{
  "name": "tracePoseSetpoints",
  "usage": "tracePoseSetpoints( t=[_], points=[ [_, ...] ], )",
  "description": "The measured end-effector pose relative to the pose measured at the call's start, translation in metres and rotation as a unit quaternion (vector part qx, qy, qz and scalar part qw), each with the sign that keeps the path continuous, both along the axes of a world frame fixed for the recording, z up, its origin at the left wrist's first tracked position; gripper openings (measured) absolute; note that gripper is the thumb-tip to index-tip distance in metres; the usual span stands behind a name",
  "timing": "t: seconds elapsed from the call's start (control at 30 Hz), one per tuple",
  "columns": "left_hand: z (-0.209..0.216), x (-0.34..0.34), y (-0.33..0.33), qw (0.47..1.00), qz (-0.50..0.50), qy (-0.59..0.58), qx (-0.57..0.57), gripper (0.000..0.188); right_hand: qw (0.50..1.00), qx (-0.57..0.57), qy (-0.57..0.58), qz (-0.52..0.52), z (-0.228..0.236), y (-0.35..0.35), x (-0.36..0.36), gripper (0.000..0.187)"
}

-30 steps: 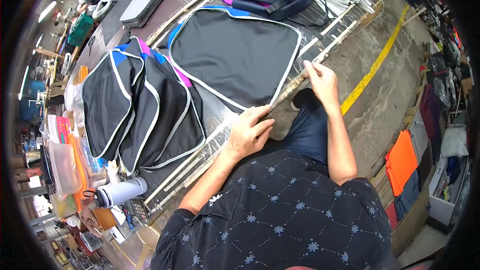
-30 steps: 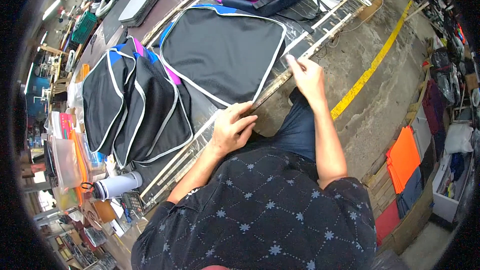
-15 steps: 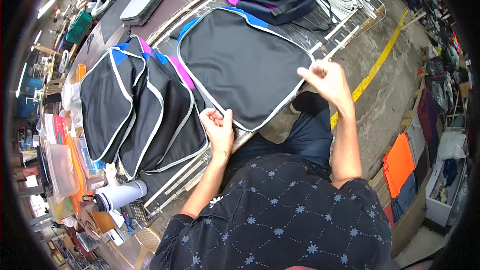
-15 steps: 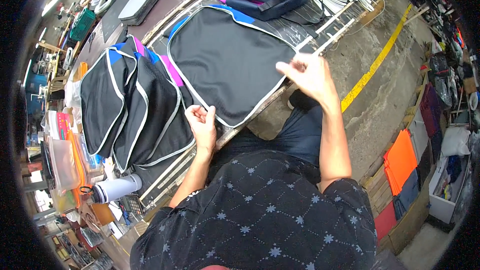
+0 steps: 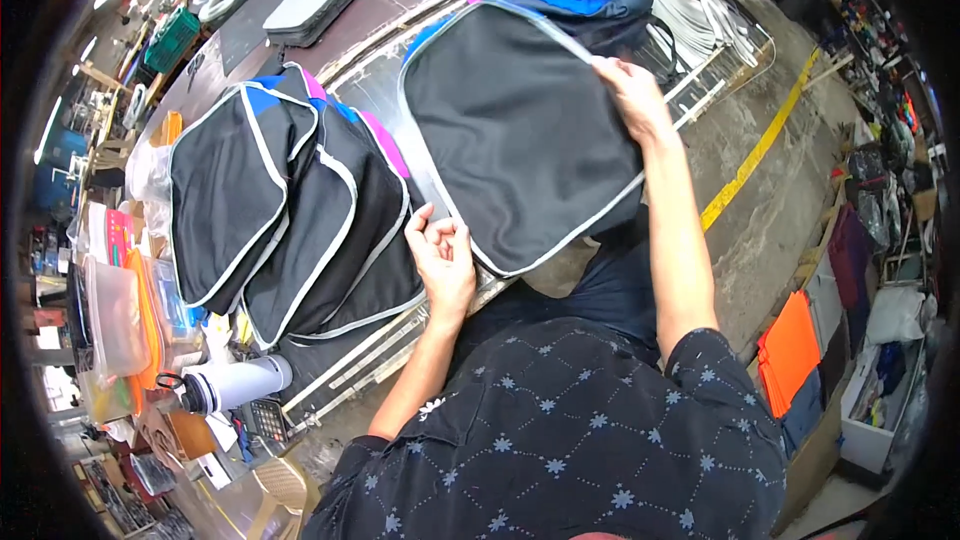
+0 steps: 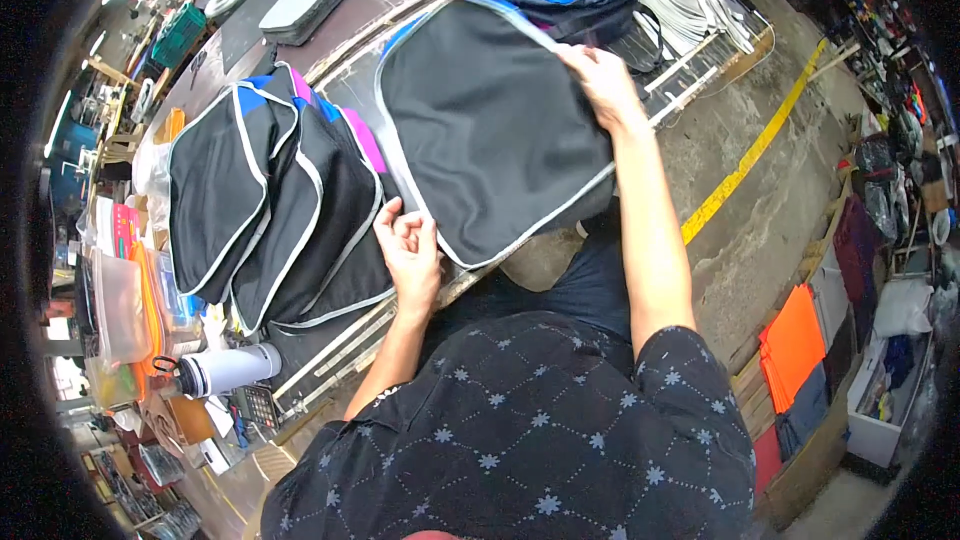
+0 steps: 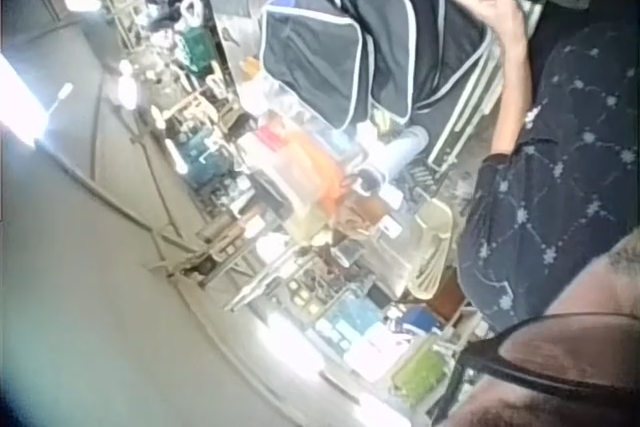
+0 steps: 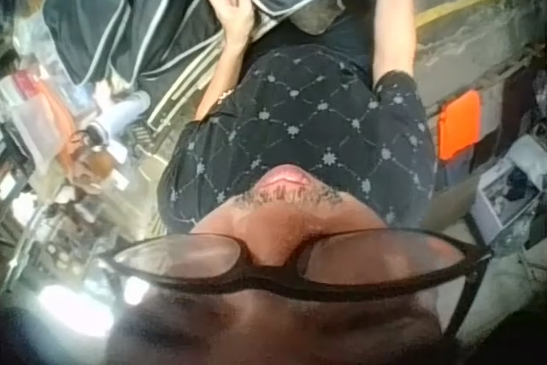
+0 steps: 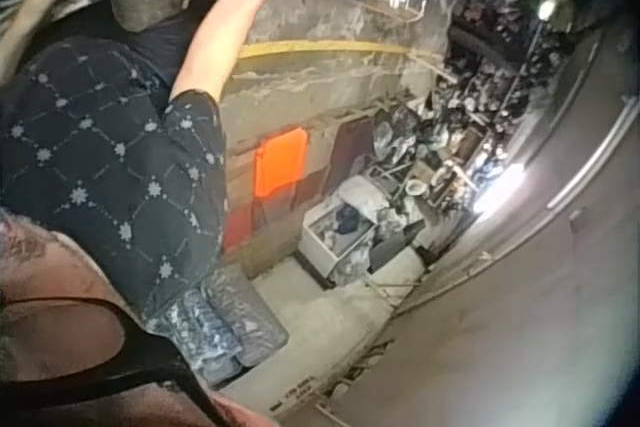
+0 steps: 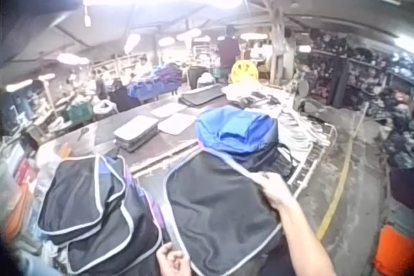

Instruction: Inspecting and assembling components of a backpack, specifically checking zipper alignment and trimming excess threads.

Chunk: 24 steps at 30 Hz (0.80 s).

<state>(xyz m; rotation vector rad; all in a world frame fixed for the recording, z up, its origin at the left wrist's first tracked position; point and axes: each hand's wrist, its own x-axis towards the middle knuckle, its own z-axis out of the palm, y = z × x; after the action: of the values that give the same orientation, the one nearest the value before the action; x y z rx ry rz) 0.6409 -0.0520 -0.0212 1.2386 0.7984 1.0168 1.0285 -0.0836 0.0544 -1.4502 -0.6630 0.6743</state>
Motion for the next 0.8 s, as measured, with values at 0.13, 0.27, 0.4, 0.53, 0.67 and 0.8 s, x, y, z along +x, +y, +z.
tracePoseSetpoints(
  t=[0.13, 0.27, 0.4, 0.53, 0.67, 0.8],
  points=[
    [0.012, -0.006, 0.003, 0.999, -0.041, -0.018, 0.003, 0.055, 0.983, 0.052, 0.115, -0.131, -0.017, -0.088, 0.006, 0.034],
    [0.007, -0.004, 0.012, 0.993, -0.085, 0.048, -0.073, 0.03, 0.974, 0.005, 0.143, -0.175, -0.048, -0.132, -0.002, 0.03],
    [0.004, 0.002, 0.017, 0.99, -0.117, 0.052, -0.061, 0.047, 0.975, 0.01, 0.133, -0.176, -0.063, -0.147, -0.002, 0.028],
    [0.008, 0.006, 0.019, 0.986, -0.125, 0.096, -0.059, 0.05, 0.973, 0.025, 0.143, -0.177, -0.062, -0.142, -0.003, 0.026],
    [0.008, 0.006, 0.021, 0.985, -0.125, 0.114, -0.038, 0.045, 0.973, 0.017, 0.137, -0.182, -0.059, -0.14, -0.006, 0.026],
    [-0.011, 0.006, 0.028, 0.974, -0.119, 0.182, 0.059, 0.038, 0.979, -0.001, 0.1, -0.176, -0.059, -0.143, -0.006, 0.027]
  ],
)
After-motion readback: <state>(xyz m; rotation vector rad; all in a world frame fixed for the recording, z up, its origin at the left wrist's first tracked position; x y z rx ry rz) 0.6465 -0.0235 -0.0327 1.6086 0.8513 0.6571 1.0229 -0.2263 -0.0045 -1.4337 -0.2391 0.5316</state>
